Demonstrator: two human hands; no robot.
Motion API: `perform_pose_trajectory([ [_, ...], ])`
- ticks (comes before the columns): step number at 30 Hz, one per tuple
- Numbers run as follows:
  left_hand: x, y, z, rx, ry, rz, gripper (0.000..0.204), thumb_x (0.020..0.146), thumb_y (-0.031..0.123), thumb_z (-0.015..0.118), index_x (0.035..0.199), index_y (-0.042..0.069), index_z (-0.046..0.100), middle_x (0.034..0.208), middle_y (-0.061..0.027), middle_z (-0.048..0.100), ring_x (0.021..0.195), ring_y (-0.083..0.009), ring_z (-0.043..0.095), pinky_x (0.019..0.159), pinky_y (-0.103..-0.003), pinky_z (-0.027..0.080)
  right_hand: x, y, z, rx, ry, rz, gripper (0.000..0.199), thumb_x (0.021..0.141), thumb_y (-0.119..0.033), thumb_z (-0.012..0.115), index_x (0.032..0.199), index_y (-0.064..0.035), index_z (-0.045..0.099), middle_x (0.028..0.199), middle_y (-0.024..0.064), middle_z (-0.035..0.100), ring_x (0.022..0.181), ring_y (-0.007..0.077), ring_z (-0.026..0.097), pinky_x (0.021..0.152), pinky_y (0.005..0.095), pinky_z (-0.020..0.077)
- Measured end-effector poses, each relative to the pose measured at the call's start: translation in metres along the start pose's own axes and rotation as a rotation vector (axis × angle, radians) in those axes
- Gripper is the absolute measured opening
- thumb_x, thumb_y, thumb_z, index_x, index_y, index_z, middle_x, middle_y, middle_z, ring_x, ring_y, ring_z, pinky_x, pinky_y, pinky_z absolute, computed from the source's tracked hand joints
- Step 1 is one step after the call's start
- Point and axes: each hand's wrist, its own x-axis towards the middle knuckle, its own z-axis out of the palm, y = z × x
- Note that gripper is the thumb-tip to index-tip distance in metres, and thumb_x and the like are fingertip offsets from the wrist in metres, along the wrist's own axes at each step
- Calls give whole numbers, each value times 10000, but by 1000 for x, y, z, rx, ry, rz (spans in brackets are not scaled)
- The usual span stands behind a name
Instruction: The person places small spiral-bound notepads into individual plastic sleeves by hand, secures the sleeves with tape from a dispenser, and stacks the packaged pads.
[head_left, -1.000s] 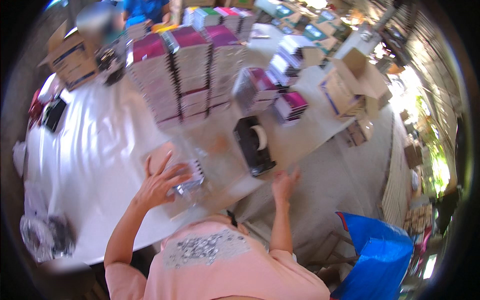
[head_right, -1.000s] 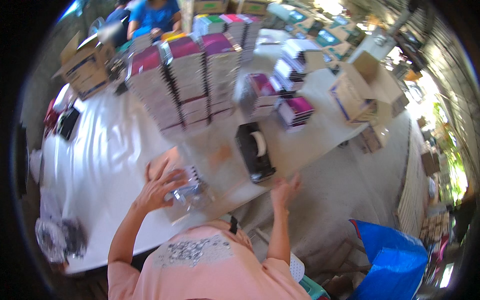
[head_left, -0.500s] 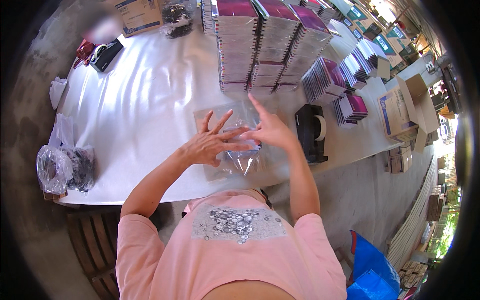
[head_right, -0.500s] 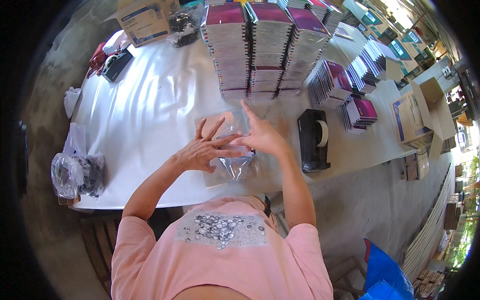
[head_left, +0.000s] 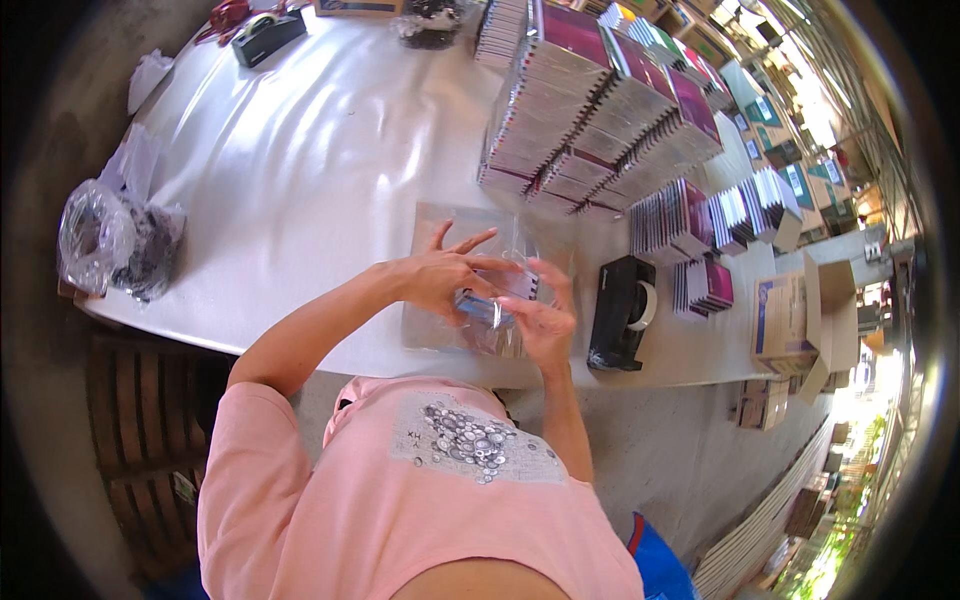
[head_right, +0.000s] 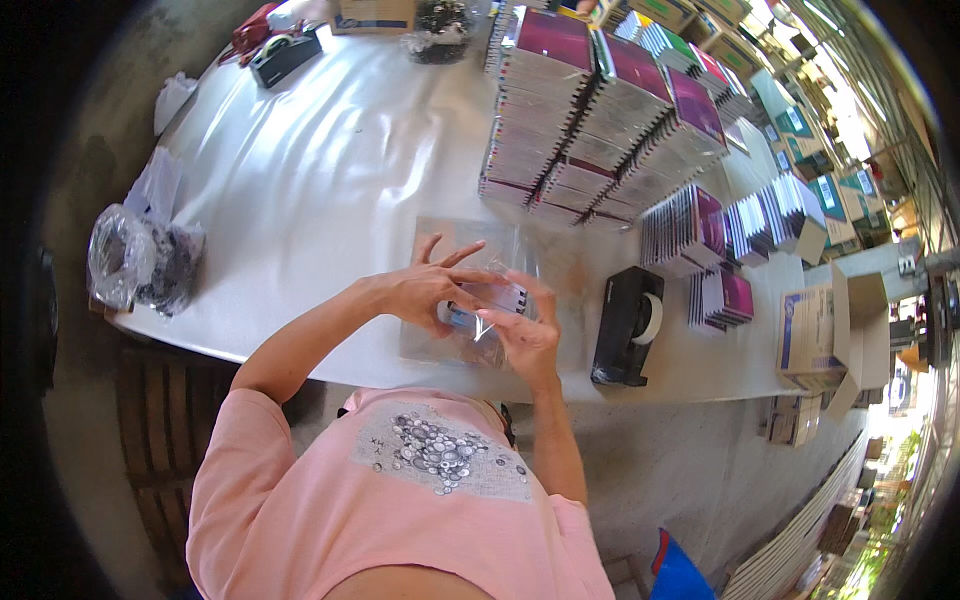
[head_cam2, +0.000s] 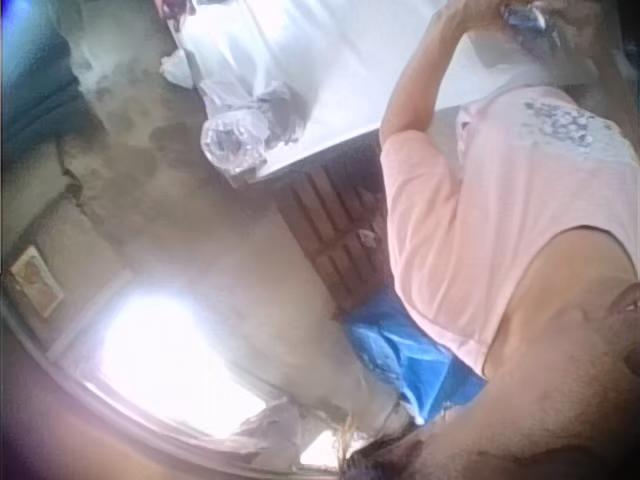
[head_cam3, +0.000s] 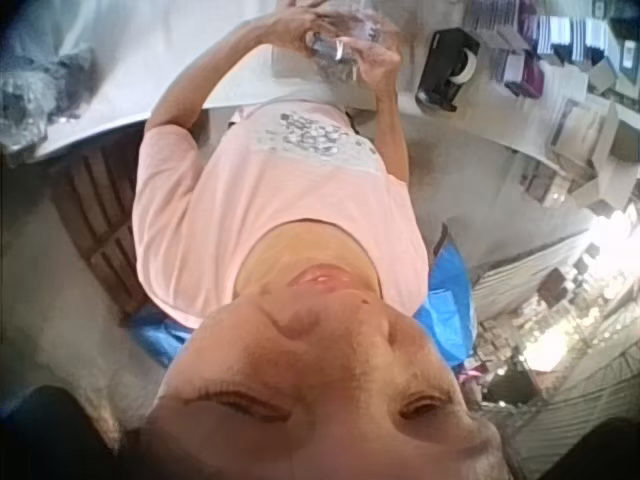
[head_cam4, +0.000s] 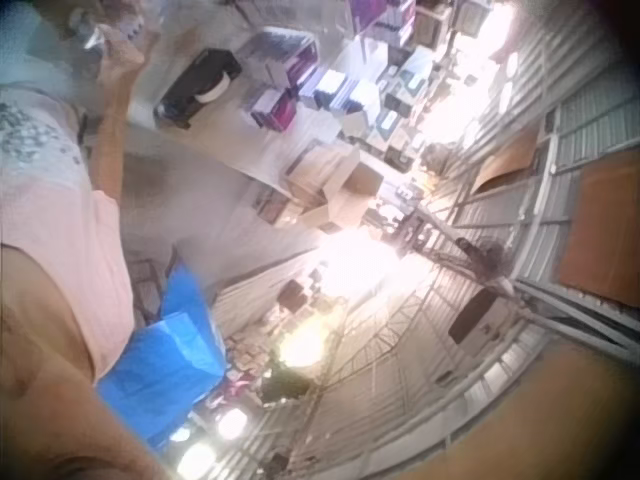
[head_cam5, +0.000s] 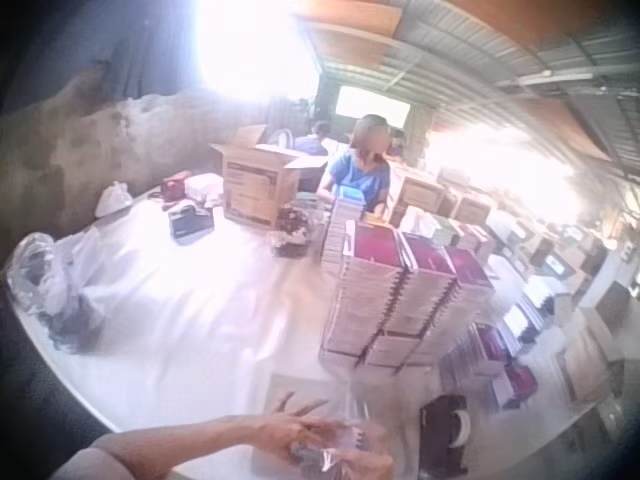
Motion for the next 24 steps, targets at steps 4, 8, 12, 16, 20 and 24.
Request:
perform_pose_trajectory([
  [4,7,-2,13,-110,148,5,350,618,285,755,965,270,704,1386,49,390,1389,-268,77,955,-720,7,-2,7,5,127,84,49,511,644,21,715,1102,-193,641,1264,97,488,1191,225,428,953,367,360],
  [8,29,-2,32,-465,434,101,190,631,228,793,811,222,730,1242,5,475,1280,-279,325,1004,-557,236,-5,0,-6,698,339,554,785,656,-51,770,1330,-154,383,1332,89,413,1206,228,406,942,362,366],
  [12,48,-9,27,-590,727,124,223,589,123,808,790,177,728,1240,-78,447,1124,-286,497,882,-337,450,-4,-8,9,509,-11,628,1143,628,-87,809,1436,-188,8,1345,163,347,1190,256,407,941,373,383],
  [16,50,-25,20,-398,779,141,469,581,175,841,1018,220,677,1279,-92,375,1116,-270,502,888,-365,442,13,-13,16,520,118,789,1129,631,-26,790,1432,-188,11,1121,138,486,1016,218,507,872,341,444],
  [20,37,-13,16,-963,762,-21,892,602,171,838,1358,248,370,1257,-129,430,1081,-285,531,846,-349,462,15,0,14,547,151,808,1095,625,10,779,1431,-156,57,1005,105,532,919,173,534,826,336,460],
  [24,25,-16,25,-1035,364,-119,1132,630,118,821,1441,132,32,1066,-188,597,996,-258,574,834,-348,458,20,11,-6,801,92,953,816,700,-33,696,1387,-110,261,994,69,568,882,147,542,789,299,454],
])
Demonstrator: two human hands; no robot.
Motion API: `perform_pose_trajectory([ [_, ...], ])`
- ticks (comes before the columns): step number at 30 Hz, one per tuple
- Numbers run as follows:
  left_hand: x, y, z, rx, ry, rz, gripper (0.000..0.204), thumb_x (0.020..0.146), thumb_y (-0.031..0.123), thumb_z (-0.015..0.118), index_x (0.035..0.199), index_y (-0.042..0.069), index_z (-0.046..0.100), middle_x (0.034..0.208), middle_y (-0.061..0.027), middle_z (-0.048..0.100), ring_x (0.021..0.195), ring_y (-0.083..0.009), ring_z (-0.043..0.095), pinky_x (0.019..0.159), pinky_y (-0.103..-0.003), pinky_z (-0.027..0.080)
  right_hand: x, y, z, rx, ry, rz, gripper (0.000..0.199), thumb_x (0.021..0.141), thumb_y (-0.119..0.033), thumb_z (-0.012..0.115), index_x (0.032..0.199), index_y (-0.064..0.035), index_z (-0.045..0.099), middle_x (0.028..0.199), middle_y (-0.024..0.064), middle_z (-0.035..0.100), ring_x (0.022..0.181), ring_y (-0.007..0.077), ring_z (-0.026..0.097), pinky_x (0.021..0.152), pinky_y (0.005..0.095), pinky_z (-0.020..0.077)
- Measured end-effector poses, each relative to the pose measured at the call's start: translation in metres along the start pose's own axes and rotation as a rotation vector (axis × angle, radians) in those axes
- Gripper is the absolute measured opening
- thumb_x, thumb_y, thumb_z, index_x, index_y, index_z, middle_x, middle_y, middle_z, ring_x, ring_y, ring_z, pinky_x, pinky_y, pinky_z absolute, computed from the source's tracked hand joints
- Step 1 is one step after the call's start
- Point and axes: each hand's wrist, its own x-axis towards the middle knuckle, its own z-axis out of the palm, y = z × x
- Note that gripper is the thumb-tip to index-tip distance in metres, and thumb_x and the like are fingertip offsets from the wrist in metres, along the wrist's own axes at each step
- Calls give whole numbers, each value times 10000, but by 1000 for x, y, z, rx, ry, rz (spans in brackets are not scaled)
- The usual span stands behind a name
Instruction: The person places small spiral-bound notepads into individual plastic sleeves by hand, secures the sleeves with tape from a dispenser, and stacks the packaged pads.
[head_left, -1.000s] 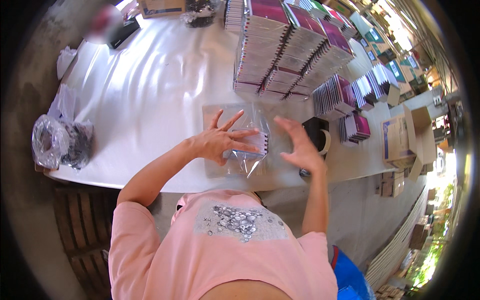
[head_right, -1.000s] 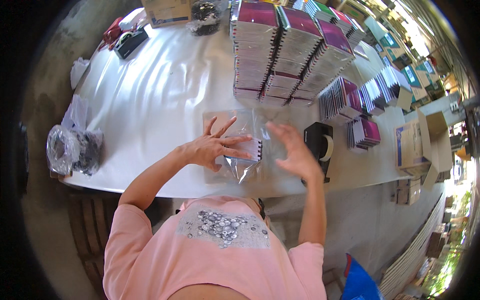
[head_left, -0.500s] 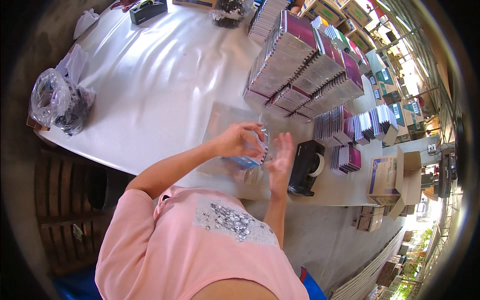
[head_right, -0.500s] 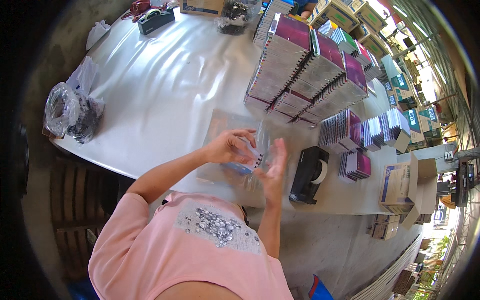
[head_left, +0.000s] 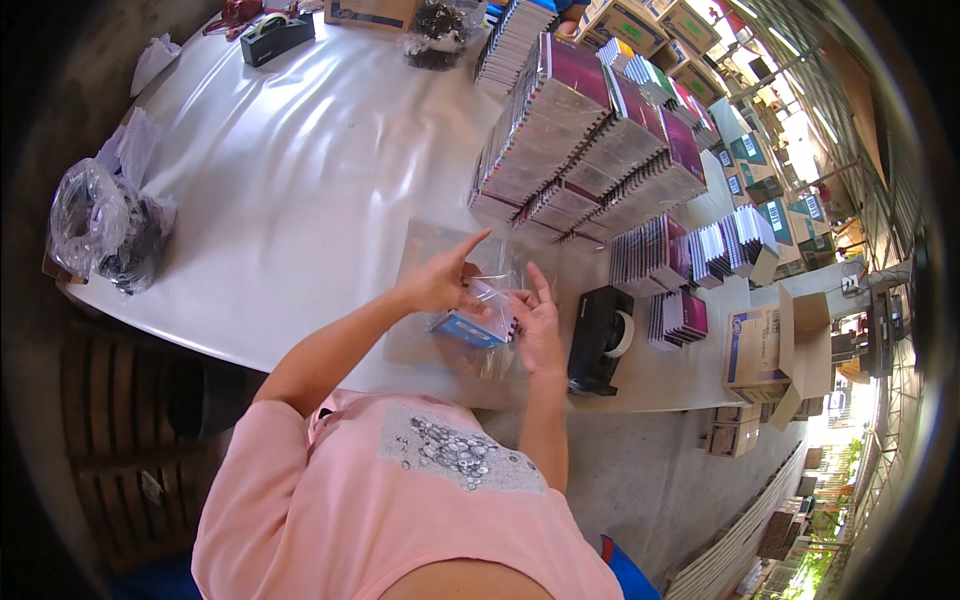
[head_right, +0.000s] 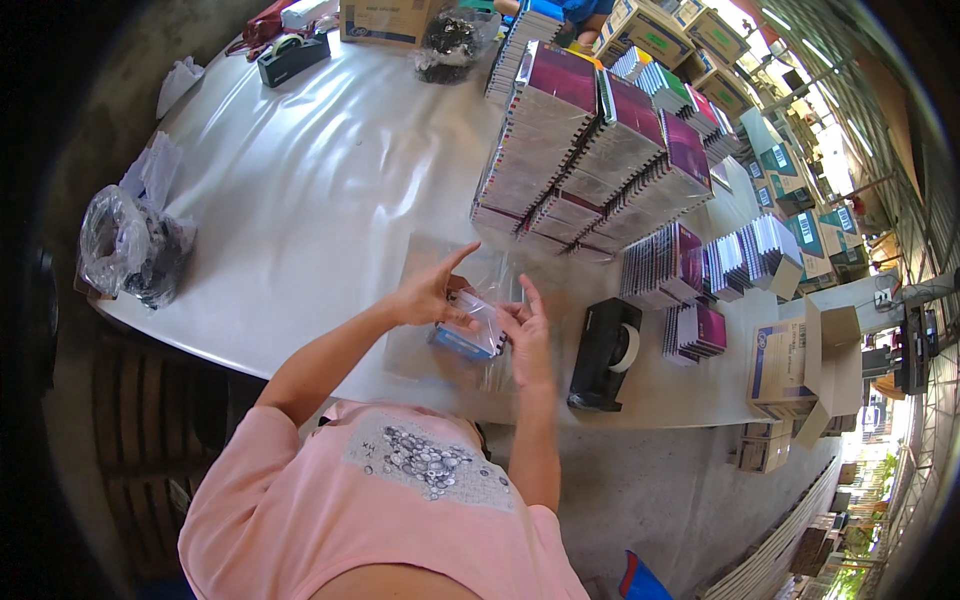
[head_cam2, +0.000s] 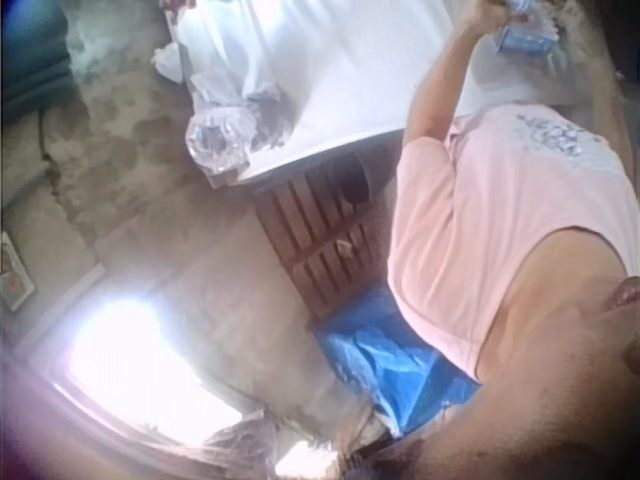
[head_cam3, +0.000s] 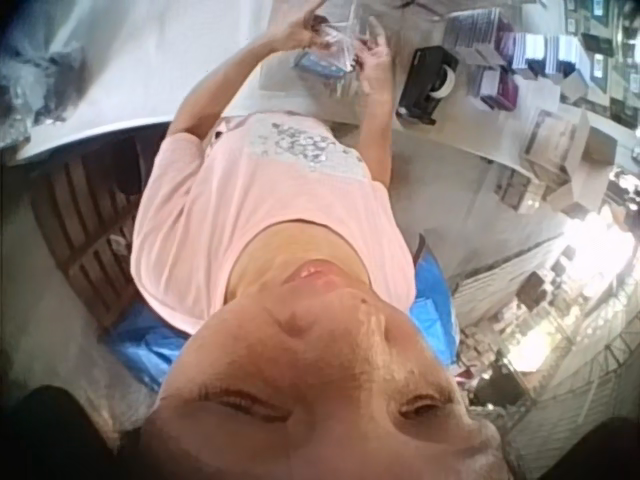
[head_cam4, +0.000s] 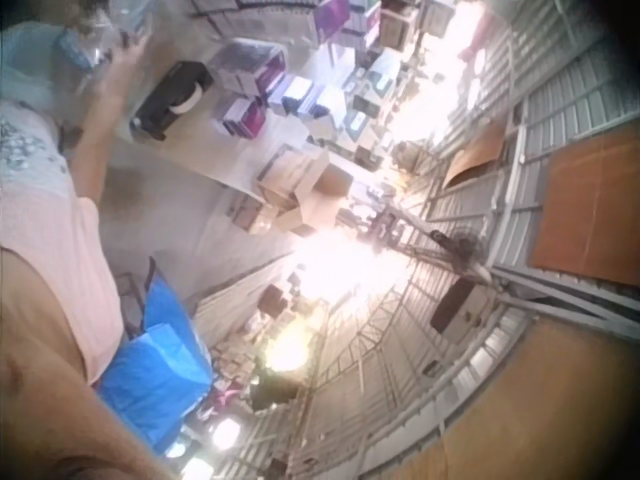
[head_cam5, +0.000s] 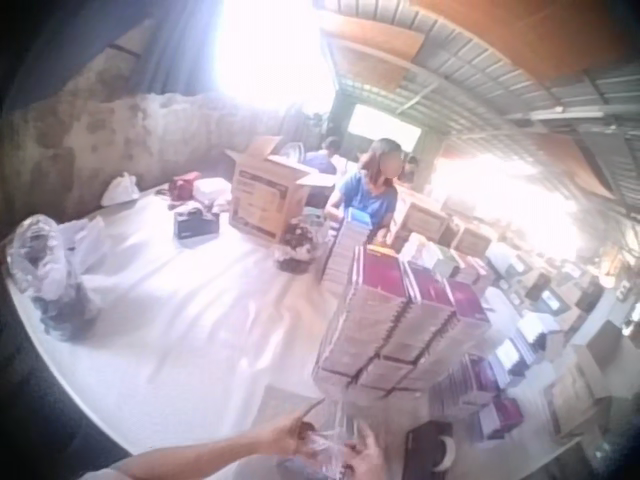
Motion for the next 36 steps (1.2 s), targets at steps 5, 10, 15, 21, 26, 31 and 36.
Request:
perform_pose_trajectory([
  [5,1,1,5,-92,92,-69,1130,634,86,813,1437,95,18,1044,-183,598,950,-227,578,838,-330,455,19,-6,-31,-210,-69,155,407,759,-73,601,1165,-52,575,932,32,627,846,107,567,765,269,457],
  [10,2,1,5,-36,57,-87,1090,637,79,808,1431,81,61,1039,-172,596,965,-217,574,848,-321,451,45,-16,-13,-235,-183,-36,149,780,-91,637,915,-47,681,861,17,651,790,98,587,757,226,442],
  [15,9,-13,0,3,32,-20,781,677,119,780,1338,42,371,964,-128,625,860,-177,595,758,-293,479,47,-40,2,-5,11,-254,343,751,-58,675,1088,-70,615,975,24,618,874,84,558,801,231,437],
  [21,11,10,6,152,153,-202,204,724,220,737,806,35,709,633,-18,633,562,-69,549,508,-255,445,8,-20,0,-647,-65,-260,526,672,-151,775,1149,-61,572,1009,36,602,879,103,548,774,277,445],
  [26,10,9,7,450,265,-194,172,721,209,745,748,45,705,677,-41,650,607,-91,583,561,-262,469,15,2,-2,-431,-39,38,274,654,-128,784,874,0,684,763,53,656,686,106,578,659,271,467],
  [31,4,-8,-6,-125,124,-101,134,711,154,733,818,81,699,765,-84,663,743,-128,612,684,-264,459,22,8,-6,-393,-38,-18,192,680,-93,756,829,11,693,741,29,640,673,91,562,626,255,452],
  [36,-2,-1,5,203,197,69,156,691,112,722,843,108,690,887,-21,662,891,-166,605,791,-332,427,13,1,5,-638,48,-140,143,690,-71,738,826,-40,707,748,26,612,720,120,583,631,255,444],
])
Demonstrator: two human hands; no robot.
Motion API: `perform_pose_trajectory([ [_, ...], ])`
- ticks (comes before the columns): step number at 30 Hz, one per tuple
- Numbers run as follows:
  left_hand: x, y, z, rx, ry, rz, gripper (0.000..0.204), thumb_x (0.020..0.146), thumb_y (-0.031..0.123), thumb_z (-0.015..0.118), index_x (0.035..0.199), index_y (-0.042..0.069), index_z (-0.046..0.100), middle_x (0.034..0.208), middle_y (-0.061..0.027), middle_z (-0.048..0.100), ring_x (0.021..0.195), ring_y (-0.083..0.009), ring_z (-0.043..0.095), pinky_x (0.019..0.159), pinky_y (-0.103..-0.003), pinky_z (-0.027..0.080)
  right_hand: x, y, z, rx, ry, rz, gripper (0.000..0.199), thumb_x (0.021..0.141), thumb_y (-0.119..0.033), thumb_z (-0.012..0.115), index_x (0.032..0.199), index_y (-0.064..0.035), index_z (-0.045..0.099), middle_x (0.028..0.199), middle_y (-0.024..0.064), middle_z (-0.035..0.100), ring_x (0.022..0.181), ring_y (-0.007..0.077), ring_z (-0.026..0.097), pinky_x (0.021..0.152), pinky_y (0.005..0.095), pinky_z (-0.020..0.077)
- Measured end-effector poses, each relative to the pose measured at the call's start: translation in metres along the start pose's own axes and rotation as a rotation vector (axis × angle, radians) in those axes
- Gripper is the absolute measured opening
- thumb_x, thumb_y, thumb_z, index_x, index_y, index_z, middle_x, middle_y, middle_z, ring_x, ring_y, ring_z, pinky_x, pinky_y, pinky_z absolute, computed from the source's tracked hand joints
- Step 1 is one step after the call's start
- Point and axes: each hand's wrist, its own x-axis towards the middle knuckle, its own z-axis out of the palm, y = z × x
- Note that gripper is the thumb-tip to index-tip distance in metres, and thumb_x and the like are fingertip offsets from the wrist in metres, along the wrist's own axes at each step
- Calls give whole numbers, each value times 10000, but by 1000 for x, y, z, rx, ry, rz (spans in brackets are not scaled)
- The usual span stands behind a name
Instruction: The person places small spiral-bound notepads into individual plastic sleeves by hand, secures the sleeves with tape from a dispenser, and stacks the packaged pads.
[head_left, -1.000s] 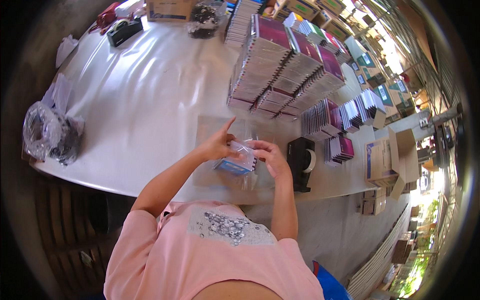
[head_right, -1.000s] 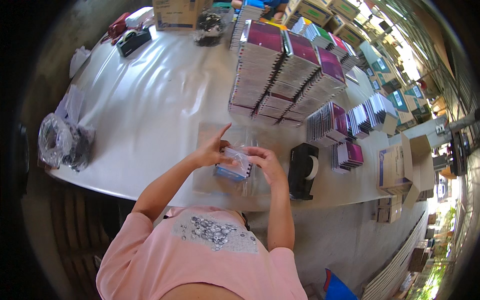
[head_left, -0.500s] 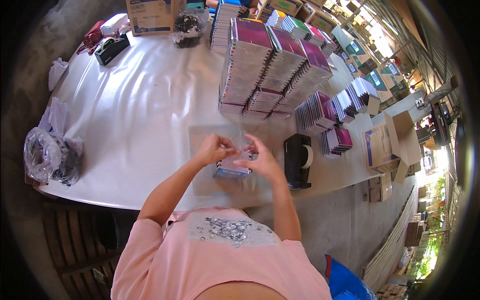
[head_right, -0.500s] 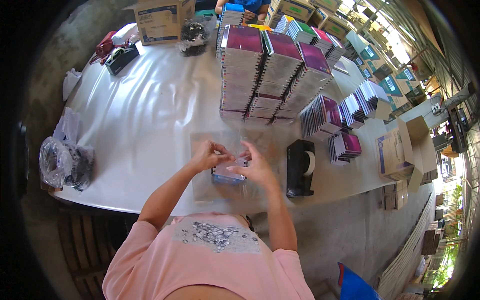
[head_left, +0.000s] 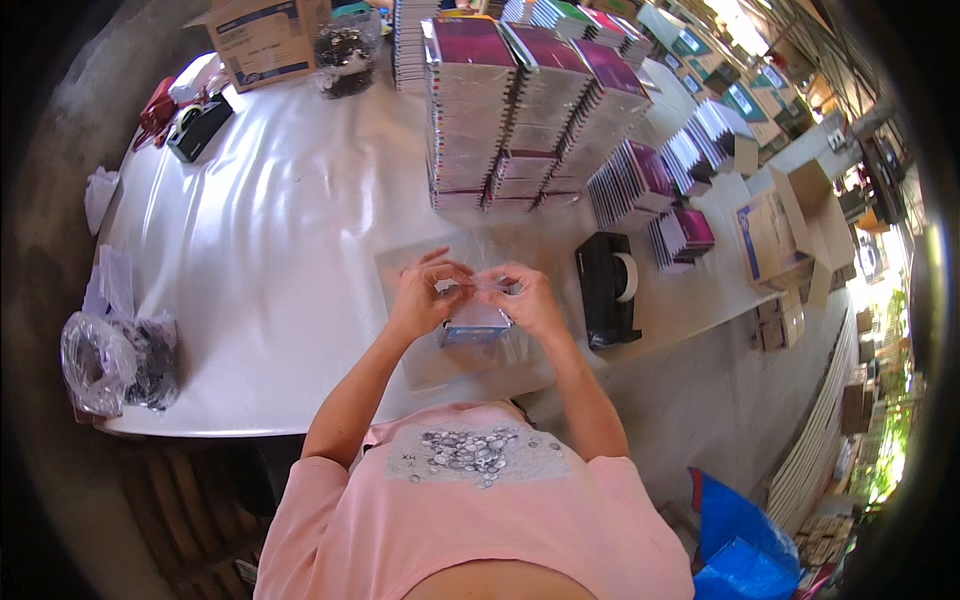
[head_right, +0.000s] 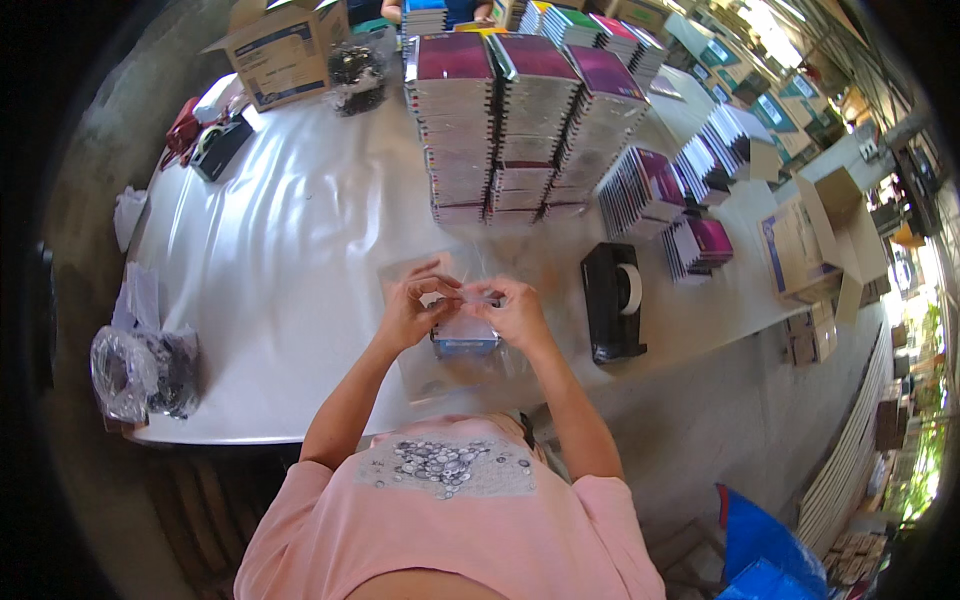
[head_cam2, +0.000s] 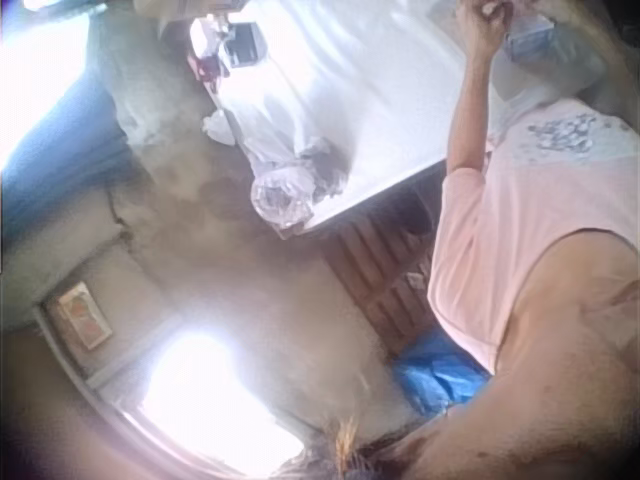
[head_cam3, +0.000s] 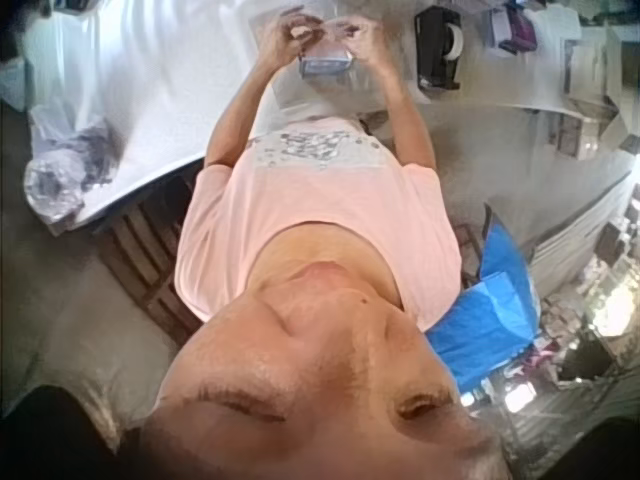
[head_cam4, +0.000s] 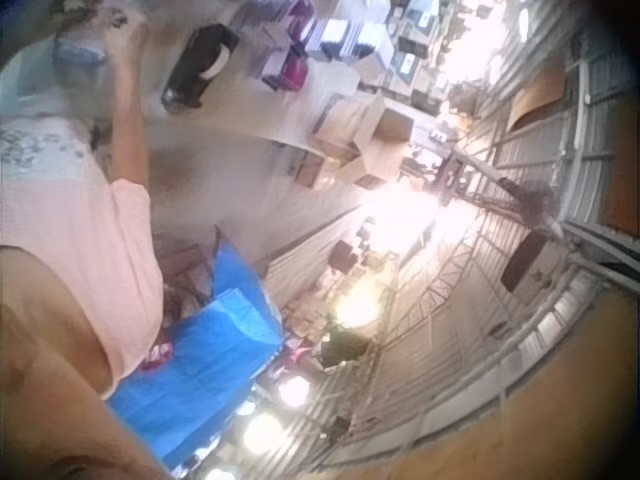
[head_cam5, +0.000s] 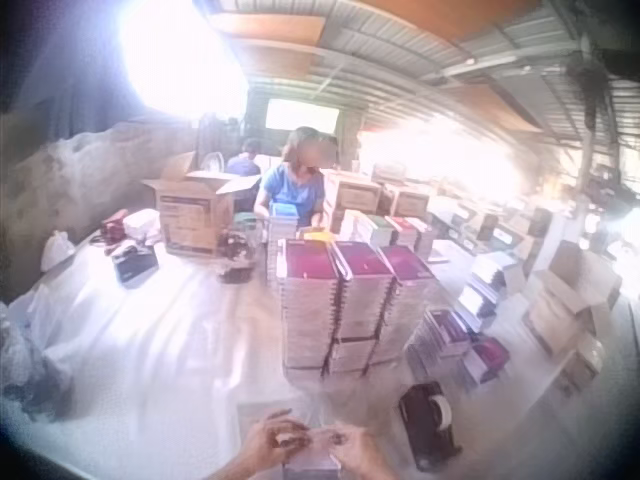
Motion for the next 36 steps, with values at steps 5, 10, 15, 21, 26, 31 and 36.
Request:
perform_pose_trajectory([
  [5,-12,25,5,612,78,144,393,699,131,698,1086,127,627,989,54,653,1178,-225,457,961,-492,180,-16,-16,6,-473,166,-238,141,658,-228,753,777,-169,707,1163,-19,546,1081,213,502,928,438,320],
  [10,-34,51,-2,625,-13,155,579,732,178,686,1271,229,483,1061,53,642,1172,-170,472,933,-491,197,-36,-35,8,-802,220,-382,99,724,-206,679,818,-192,706,1311,1,445,1209,203,390,968,502,216],
  [15,-54,24,4,974,-49,352,614,755,146,638,1325,198,416,1135,50,616,1211,-83,436,910,-516,198,-80,-39,6,-1193,88,-485,206,760,-140,608,933,-208,697,1352,29,415,1235,202,374,973,546,200],
  [21,-59,14,18,1041,127,495,368,780,99,597,1134,202,590,1215,31,574,1098,-82,537,877,-456,238,-102,35,-102,-674,737,-100,213,806,-160,604,998,-82,655,1212,156,502,989,307,559,871,385,436],
  [26,-55,17,22,1016,145,505,324,769,113,624,1081,201,618,1188,32,591,1084,-81,543,863,-449,251,-102,104,-164,23,438,492,304,814,-328,651,986,-77,650,886,59,612,895,200,559,794,317,424],
  [31,-56,21,22,988,162,460,286,784,118,620,1055,207,632,1159,29,609,1064,-86,555,856,-457,262,-102,101,-166,369,369,594,226,808,-295,660,917,-97,659,889,23,622,804,128,516,812,341,407],
  [36,-57,21,22,974,158,440,288,780,122,633,1056,202,636,1144,21,617,1057,-98,560,860,-450,258,-149,112,-145,963,493,296,150,832,-230,630,793,-93,676,1084,42,607,873,134,529,892,456,397],
])
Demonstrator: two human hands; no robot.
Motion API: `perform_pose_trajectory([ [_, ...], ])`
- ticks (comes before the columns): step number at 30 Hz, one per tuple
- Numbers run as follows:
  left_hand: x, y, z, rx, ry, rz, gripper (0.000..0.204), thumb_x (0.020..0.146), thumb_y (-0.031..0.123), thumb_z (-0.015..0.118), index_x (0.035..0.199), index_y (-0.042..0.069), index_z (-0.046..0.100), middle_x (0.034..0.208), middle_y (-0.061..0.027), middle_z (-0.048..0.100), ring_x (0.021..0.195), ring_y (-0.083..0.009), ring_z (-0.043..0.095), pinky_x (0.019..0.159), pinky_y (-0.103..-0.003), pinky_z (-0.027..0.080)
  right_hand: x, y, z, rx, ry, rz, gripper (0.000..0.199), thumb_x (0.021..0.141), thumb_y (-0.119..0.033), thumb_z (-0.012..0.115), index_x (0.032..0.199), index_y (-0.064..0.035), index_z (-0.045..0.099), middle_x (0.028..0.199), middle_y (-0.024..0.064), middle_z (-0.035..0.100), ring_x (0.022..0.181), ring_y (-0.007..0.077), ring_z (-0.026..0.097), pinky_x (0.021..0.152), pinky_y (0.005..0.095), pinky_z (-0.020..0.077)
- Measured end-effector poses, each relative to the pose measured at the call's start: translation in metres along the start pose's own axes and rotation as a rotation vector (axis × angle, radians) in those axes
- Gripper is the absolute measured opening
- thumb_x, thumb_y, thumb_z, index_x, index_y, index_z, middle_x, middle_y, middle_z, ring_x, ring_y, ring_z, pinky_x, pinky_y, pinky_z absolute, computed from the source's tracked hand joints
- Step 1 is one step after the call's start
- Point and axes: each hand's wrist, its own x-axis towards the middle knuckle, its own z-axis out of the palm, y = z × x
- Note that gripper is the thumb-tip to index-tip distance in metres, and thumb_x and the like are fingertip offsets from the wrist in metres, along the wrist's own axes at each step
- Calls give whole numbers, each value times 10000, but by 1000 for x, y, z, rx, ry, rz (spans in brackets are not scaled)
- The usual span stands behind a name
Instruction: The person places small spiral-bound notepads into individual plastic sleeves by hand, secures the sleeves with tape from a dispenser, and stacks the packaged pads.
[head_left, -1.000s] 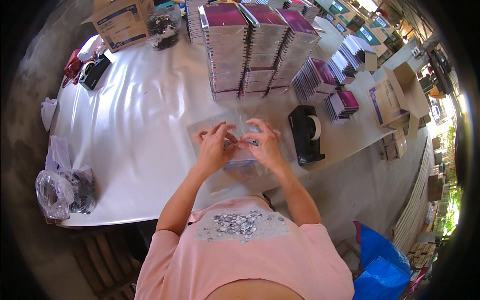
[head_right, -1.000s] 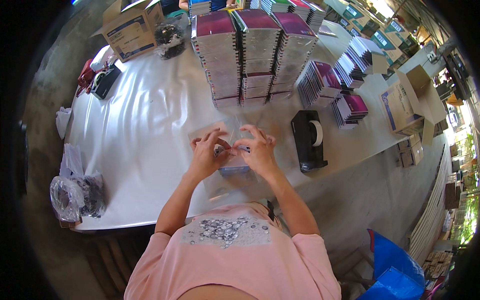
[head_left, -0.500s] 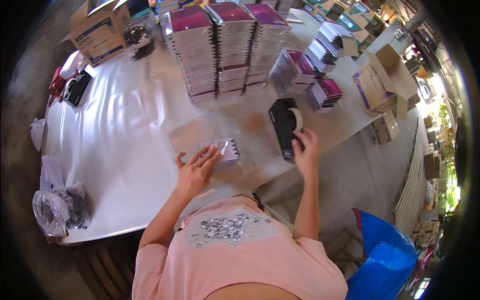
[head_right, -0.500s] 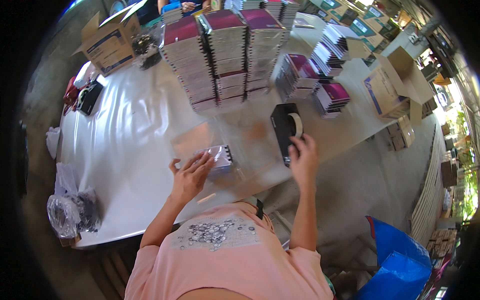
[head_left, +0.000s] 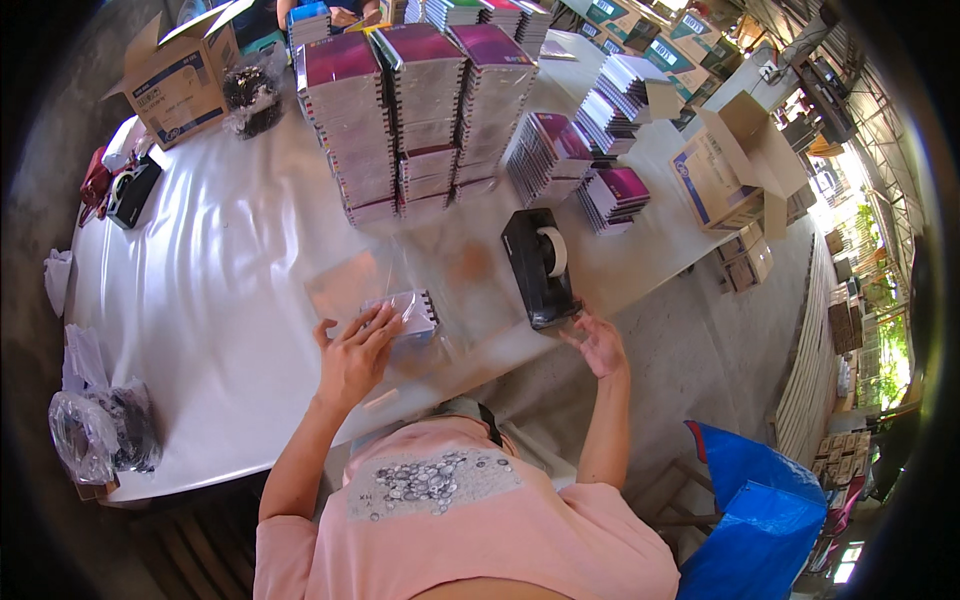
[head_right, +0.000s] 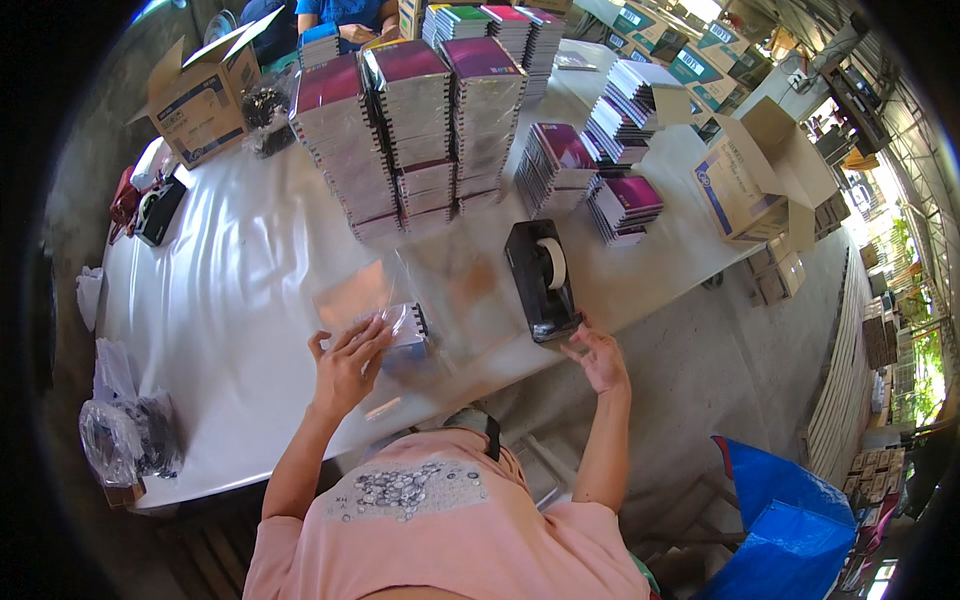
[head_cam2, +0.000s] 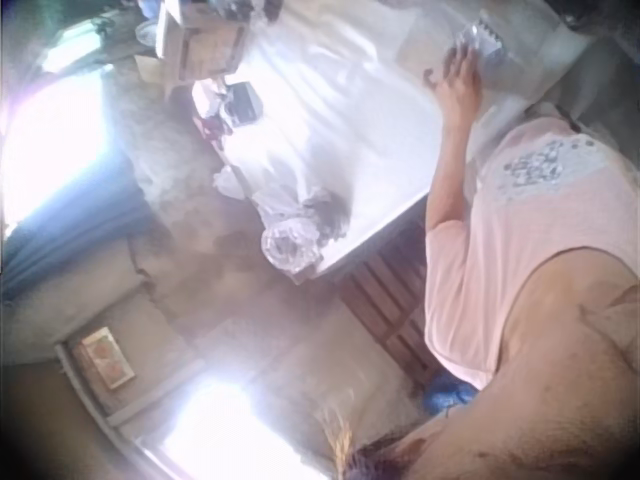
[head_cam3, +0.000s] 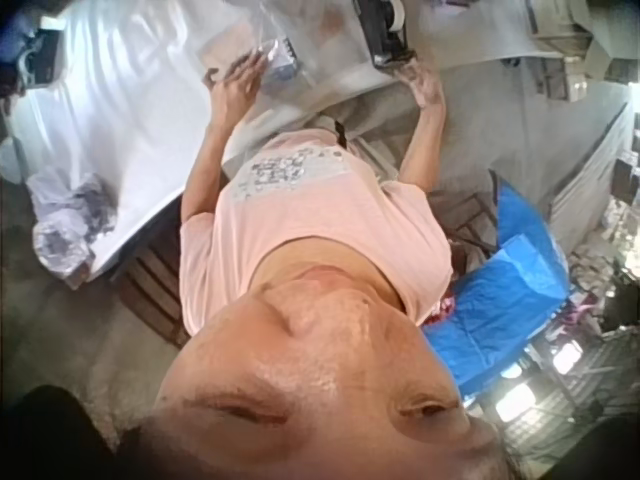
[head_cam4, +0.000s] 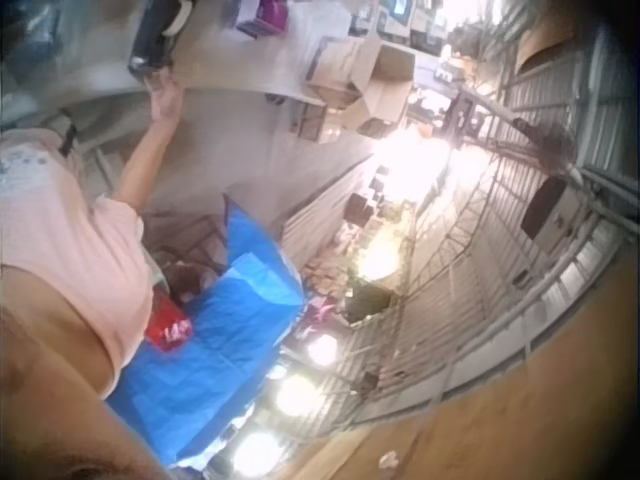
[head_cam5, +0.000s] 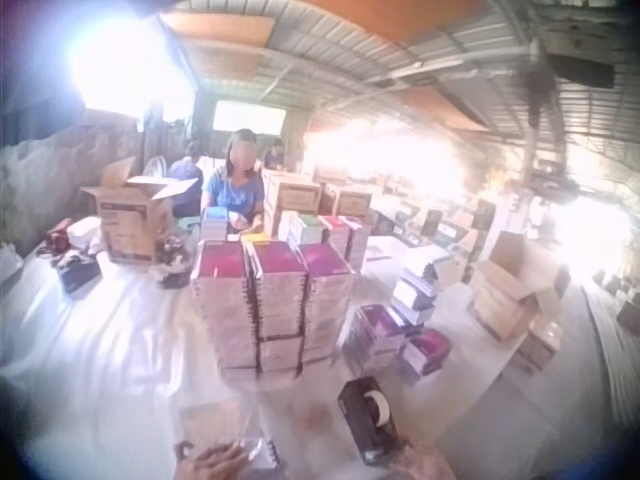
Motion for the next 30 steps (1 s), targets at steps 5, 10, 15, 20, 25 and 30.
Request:
perform_pose_trajectory([
  [5,2,1,0,5,-6,21,307,776,105,641,1071,191,637,1145,7,617,1047,-117,568,846,-433,288,-9,31,-16,-857,199,-204,160,824,-169,632,827,-22,693,1190,82,560,1108,201,504,903,389,408],
  [10,-11,-13,5,-170,20,38,389,723,42,620,1098,143,607,1183,-7,552,1044,-169,554,741,-333,393,-13,35,-8,-1465,634,-743,161,813,-140,634,872,4,675,985,121,638,890,199,603,733,320,478],
  [15,-5,-15,8,-165,16,142,420,729,39,637,1135,130,580,1117,-50,565,1033,-209,558,743,-338,426,-42,34,125,-802,120,-682,130,839,-114,620,873,1,669,744,55,651,615,120,579,591,243,450],
  [20,-10,-25,19,-375,101,85,506,740,57,655,1198,77,442,1111,-78,569,1001,-254,559,756,-357,424,-57,77,227,-187,-200,-128,255,865,-244,613,746,-22,654,583,-6,541,498,51,442,450,198,311],
  [25,-9,-26,11,-404,57,100,573,711,70,651,1242,92,436,1119,-66,546,1001,-243,541,757,-355,400,-57,104,251,-303,-29,-22,331,848,-316,631,698,-21,655,518,9,518,415,63,419,379,204,305],
  [30,-11,-26,2,-268,-58,119,574,717,101,637,1261,201,484,1138,-34,511,999,-212,530,747,-351,374,-60,127,243,-328,141,15,378,824,-359,653,669,-14,643,488,10,503,372,65,395,338,224,296],
])
